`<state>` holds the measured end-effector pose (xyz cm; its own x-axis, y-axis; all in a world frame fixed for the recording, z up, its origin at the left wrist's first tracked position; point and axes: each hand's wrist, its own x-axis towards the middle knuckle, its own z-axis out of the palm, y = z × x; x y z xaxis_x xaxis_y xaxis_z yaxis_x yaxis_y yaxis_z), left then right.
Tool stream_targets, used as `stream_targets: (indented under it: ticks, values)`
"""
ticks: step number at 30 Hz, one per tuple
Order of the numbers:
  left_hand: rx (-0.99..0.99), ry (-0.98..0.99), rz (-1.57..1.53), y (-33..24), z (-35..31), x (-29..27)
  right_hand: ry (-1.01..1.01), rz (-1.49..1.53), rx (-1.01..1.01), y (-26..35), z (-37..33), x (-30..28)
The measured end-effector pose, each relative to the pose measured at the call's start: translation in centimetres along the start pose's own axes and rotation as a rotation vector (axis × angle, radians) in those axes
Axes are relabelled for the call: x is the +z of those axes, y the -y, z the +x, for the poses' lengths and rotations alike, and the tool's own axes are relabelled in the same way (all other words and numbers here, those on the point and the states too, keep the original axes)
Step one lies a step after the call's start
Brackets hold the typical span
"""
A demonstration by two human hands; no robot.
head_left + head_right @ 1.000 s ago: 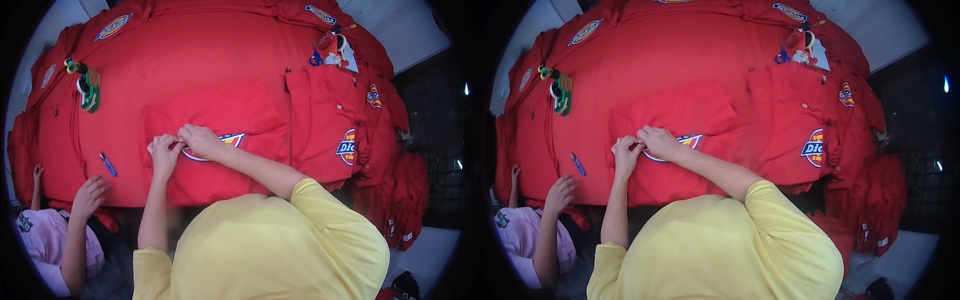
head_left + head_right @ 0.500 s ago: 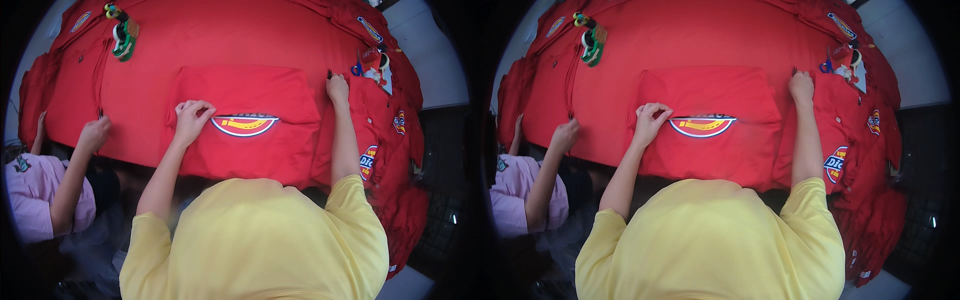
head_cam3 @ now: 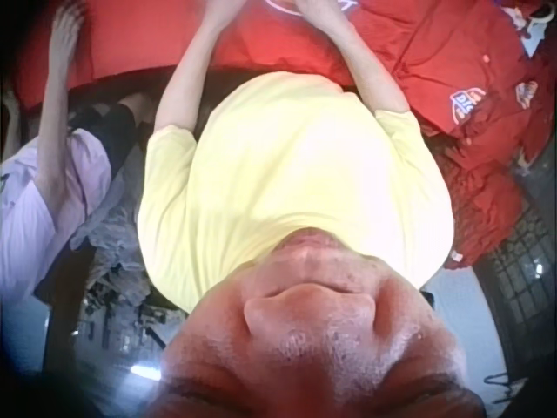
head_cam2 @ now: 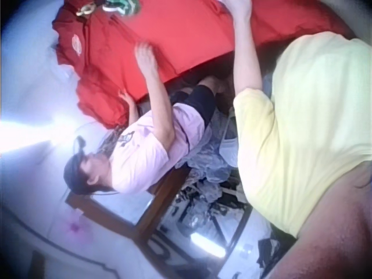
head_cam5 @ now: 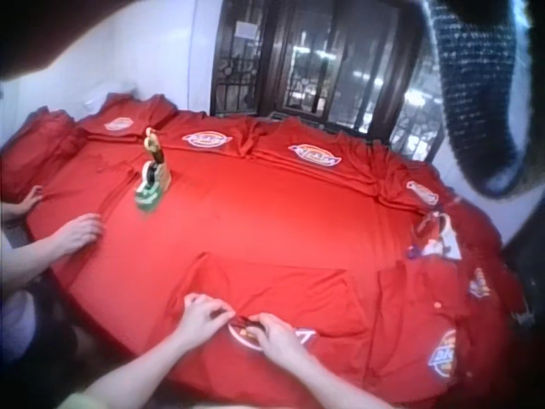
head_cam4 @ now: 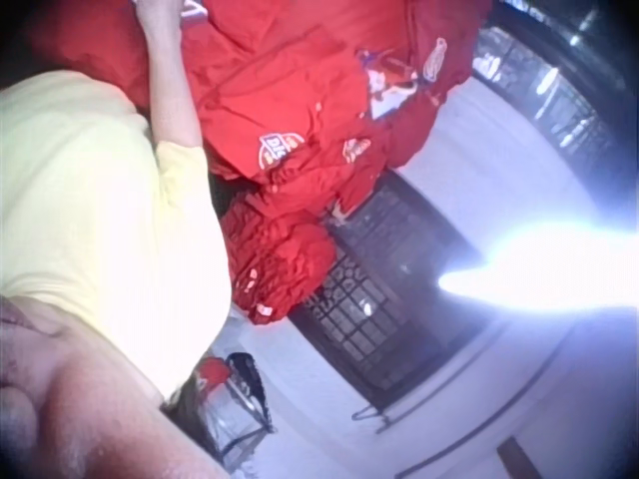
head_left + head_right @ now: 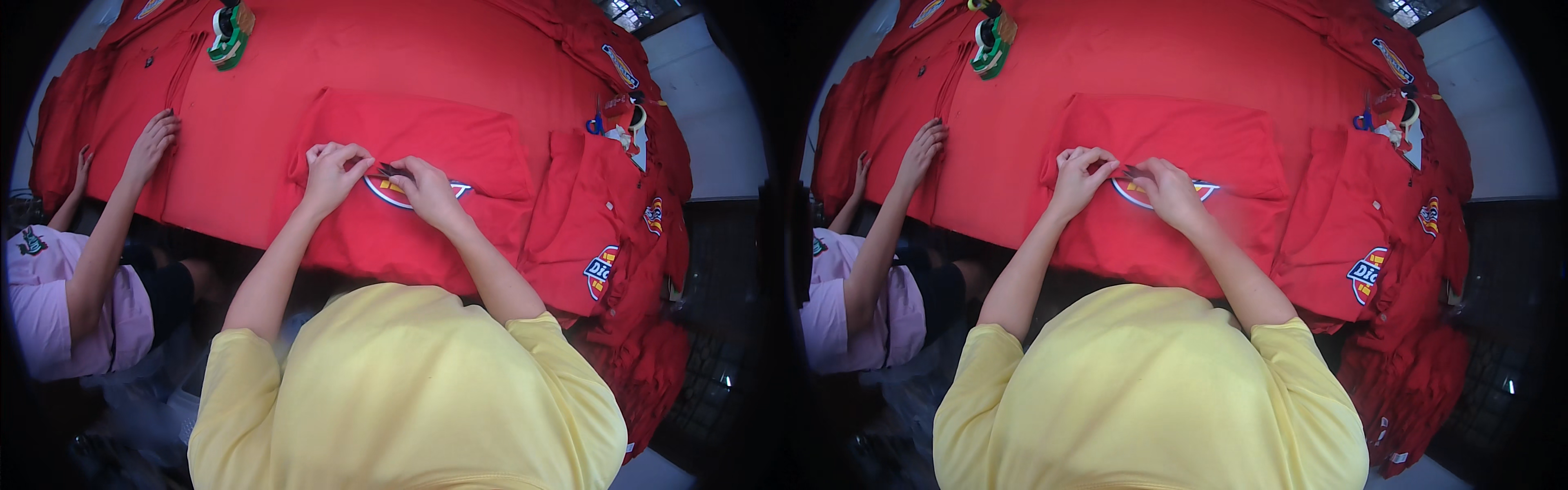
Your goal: The person picks up red shirts one by one from a table, turns them over to check the collar and fabric, and applies small stickers to tags near the neck area using a pink pen.
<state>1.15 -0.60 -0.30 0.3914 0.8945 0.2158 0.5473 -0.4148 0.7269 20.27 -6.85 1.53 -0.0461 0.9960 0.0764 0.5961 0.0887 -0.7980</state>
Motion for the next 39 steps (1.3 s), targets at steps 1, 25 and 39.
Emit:
stream_targets:
  ticks: [1, 25, 39]
  values:
    - [0.004, 0.003, 0.005, 0.0, 0.0, -0.1, -0.050, -0.040, -0.026, 0.2, -0.2, 0.3]
    - [-0.083, 0.092, -0.066, 1.0, 0.6, -0.3, 0.001, -0.106, -0.033, 0.9, 0.4, 1.2]
    - [-0.221, 0.152, -0.302, 0.6, 0.8, -1.0, -0.005, 0.039, 0.139, -0.1, 0.4, 1.6]
